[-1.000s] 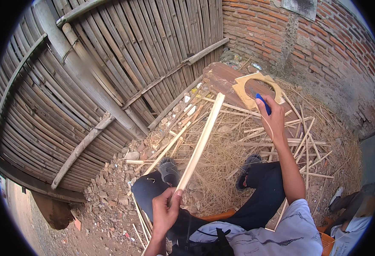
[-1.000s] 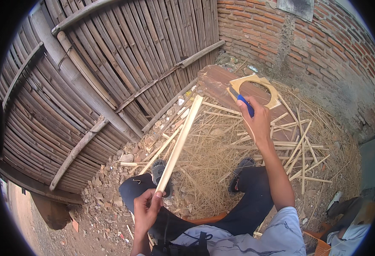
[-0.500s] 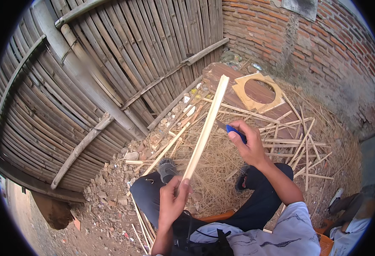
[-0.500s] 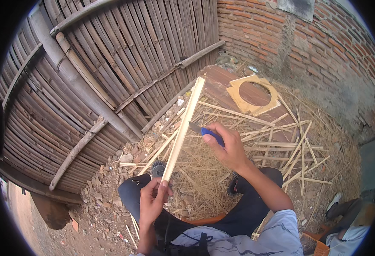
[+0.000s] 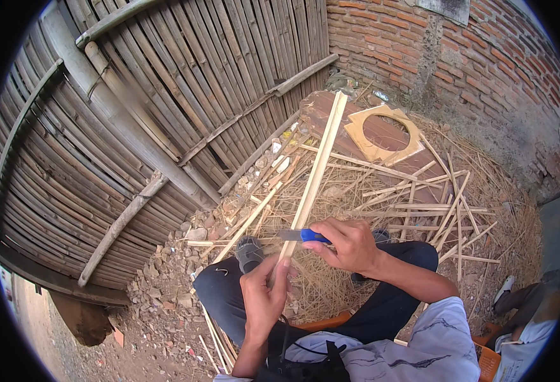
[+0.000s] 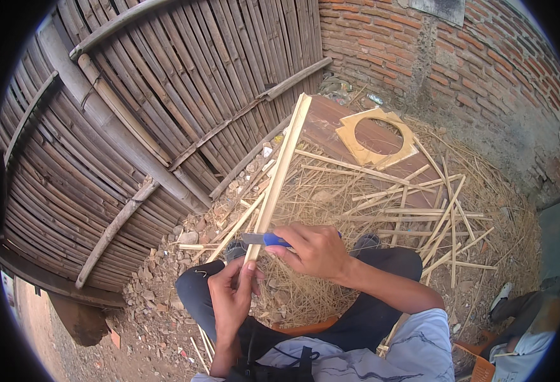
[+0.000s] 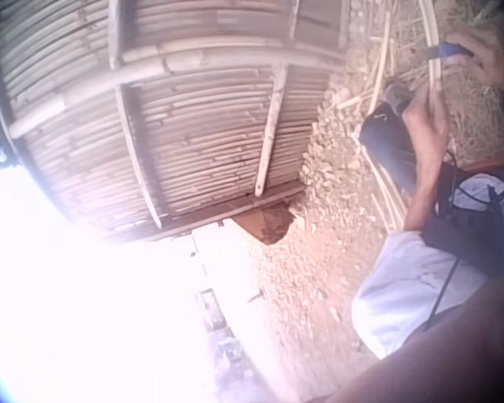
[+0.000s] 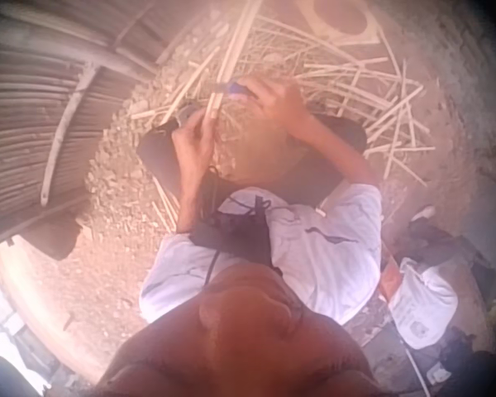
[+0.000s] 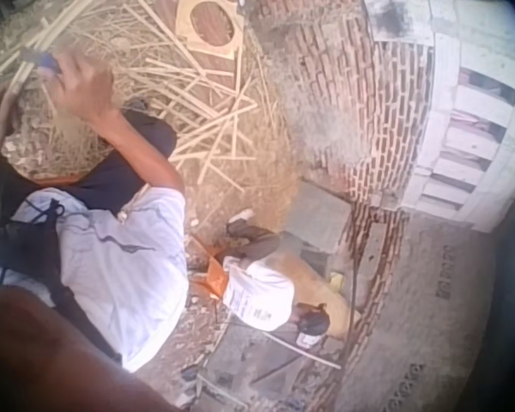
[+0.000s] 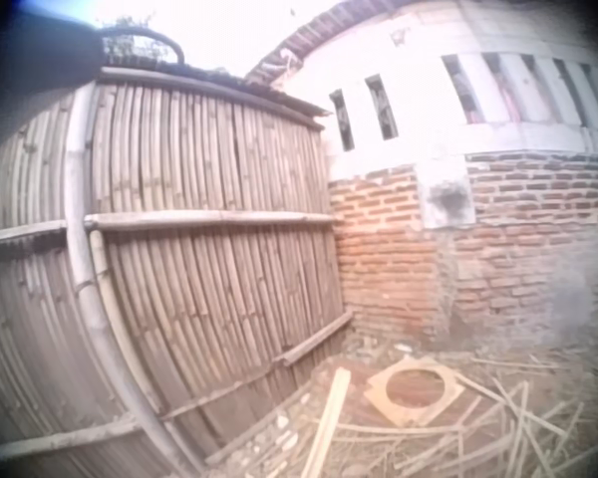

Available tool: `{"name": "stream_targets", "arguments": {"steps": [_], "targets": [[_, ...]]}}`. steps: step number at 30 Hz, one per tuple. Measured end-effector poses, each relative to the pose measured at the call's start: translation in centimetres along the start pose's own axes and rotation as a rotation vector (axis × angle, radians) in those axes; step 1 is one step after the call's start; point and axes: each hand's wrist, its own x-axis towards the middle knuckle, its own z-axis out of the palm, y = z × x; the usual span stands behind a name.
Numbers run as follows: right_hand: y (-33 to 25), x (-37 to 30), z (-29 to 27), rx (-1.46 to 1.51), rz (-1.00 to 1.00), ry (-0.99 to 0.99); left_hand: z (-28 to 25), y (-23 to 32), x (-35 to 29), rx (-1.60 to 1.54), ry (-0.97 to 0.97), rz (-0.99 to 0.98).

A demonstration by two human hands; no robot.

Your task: The person sits on the ground and uses a blue utility knife to shave and smooth a long, thin strip of bamboo. They hold the bamboo with their left hand and scrape the surface with the knife in their right hand, rotating the strip to work on different sides.

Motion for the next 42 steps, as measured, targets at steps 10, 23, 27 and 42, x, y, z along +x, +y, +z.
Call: {"name": "stream_targets", "arguments": {"steps": [10,23,27,42], "targets": [[-0.2,0.8,-0.3,-0.039,-0.008,0.050,0.0,-0.3,-0.1,0.122,0.074,0.074],[4.1,1.7,-2.0,-0.110,0.171,0.176,-0.9,-0.9,-1.9,0.168,0.056,0.035],[5.0,1.9,-2.3,-0.082,0.157,0.150,-1.3,-1.3,-2.3,0.156,0.058,0.032],[12.8,3.7,-7.7,-0.215,0.605,0.343,-5.5,-2.6,-5.8,0.227,-0.052,-0.072]]}}
